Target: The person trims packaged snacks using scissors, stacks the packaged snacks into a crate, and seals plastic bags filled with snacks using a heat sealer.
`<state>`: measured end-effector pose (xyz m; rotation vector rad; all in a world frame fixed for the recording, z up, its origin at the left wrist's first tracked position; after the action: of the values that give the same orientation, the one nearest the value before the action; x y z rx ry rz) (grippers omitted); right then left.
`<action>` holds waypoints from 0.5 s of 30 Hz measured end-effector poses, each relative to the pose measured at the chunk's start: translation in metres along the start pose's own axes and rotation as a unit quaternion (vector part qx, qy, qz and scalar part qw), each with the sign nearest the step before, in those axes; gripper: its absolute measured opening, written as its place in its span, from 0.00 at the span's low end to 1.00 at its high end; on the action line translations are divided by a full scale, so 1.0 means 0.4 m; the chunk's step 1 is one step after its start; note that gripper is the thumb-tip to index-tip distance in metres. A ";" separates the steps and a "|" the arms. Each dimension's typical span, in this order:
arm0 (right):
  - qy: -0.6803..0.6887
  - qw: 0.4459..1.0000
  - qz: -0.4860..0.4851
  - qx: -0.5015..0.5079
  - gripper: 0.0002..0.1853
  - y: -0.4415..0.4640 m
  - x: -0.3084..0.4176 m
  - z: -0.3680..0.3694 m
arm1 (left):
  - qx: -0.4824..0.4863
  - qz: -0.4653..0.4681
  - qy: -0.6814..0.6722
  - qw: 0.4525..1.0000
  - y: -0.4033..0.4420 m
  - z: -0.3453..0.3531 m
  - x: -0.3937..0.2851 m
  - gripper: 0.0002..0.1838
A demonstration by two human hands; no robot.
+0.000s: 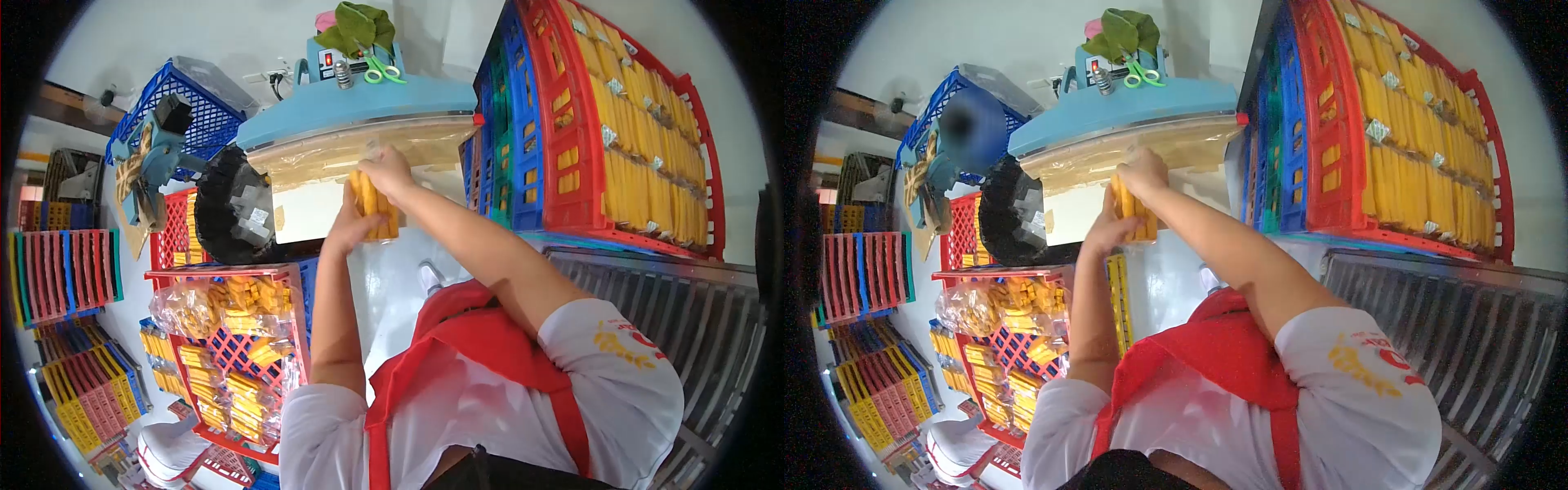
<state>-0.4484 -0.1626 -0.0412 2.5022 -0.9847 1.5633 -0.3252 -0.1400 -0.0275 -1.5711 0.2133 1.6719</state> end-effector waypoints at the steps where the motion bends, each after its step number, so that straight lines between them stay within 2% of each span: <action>1: 0.050 0.998 -0.025 0.000 0.11 -0.011 -0.003 0.014 | -0.060 0.028 0.062 0.996 -0.023 -0.011 0.016 0.52; 2: 0.051 0.998 -0.025 0.001 0.11 -0.013 -0.005 0.016 | -0.120 0.057 0.122 0.984 -0.049 -0.015 0.024 0.52; 3: 0.167 0.986 0.009 0.020 0.10 -0.019 -0.020 0.021 | -0.219 0.046 0.314 0.923 -0.090 0.005 0.003 0.51; 4: 0.278 0.959 0.043 0.042 0.09 -0.026 -0.035 0.027 | -0.223 0.044 0.313 0.922 -0.104 0.029 0.008 0.51; 5: 0.331 0.939 0.058 0.078 0.07 -0.013 -0.052 0.041 | -0.245 0.095 0.344 0.901 -0.120 0.049 -0.001 0.52; 6: 0.329 0.939 0.056 0.086 0.07 -0.036 -0.027 0.013 | -0.267 0.147 0.375 0.875 -0.139 0.067 -0.015 0.53; 7: 0.381 0.912 0.063 0.137 0.06 -0.054 0.003 -0.012 | -0.282 0.203 0.395 0.851 -0.158 0.084 -0.033 0.52; 8: 0.429 0.881 0.071 0.186 0.07 -0.081 0.048 -0.044 | -0.291 0.202 0.394 0.848 -0.170 0.080 -0.041 0.52; 9: 0.426 0.881 0.068 0.193 0.07 -0.100 0.074 -0.078 | -0.288 0.232 0.287 0.884 -0.181 0.076 -0.048 0.53; 10: 0.420 0.882 0.026 0.211 0.07 -0.115 0.107 -0.115 | -0.278 0.262 0.177 0.907 -0.191 0.076 -0.058 0.53; 11: 0.414 0.882 -0.016 0.225 0.08 -0.131 0.136 -0.147 | -0.280 0.242 0.114 0.922 -0.204 0.078 -0.073 0.49; 12: 0.413 0.882 -0.022 0.225 0.08 -0.145 0.155 -0.176 | -0.281 0.248 0.114 0.920 -0.203 0.074 -0.078 0.49; 14: 0.431 0.867 -0.045 0.246 0.09 -0.167 0.192 -0.224 | -0.101 0.287 -0.067 0.950 -0.176 0.097 -0.102 0.44; 15: 0.439 0.865 -0.054 0.238 0.08 -0.169 0.198 -0.244 | -0.058 0.244 -0.115 0.961 -0.175 0.115 -0.104 0.37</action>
<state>-0.4675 -0.1142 0.0917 1.5684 -0.3281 2.7293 -0.3193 -0.0838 0.0467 -1.4669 0.4136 2.2693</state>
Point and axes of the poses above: each hand's wrist, its own y-axis towards the middle knuckle, its own z-axis out of the palm, x = y × z, the point moved 5 cm from there along y, towards the middle knuckle, and after that the axes turned 11 degrees about -y, right-handed, at the moved point
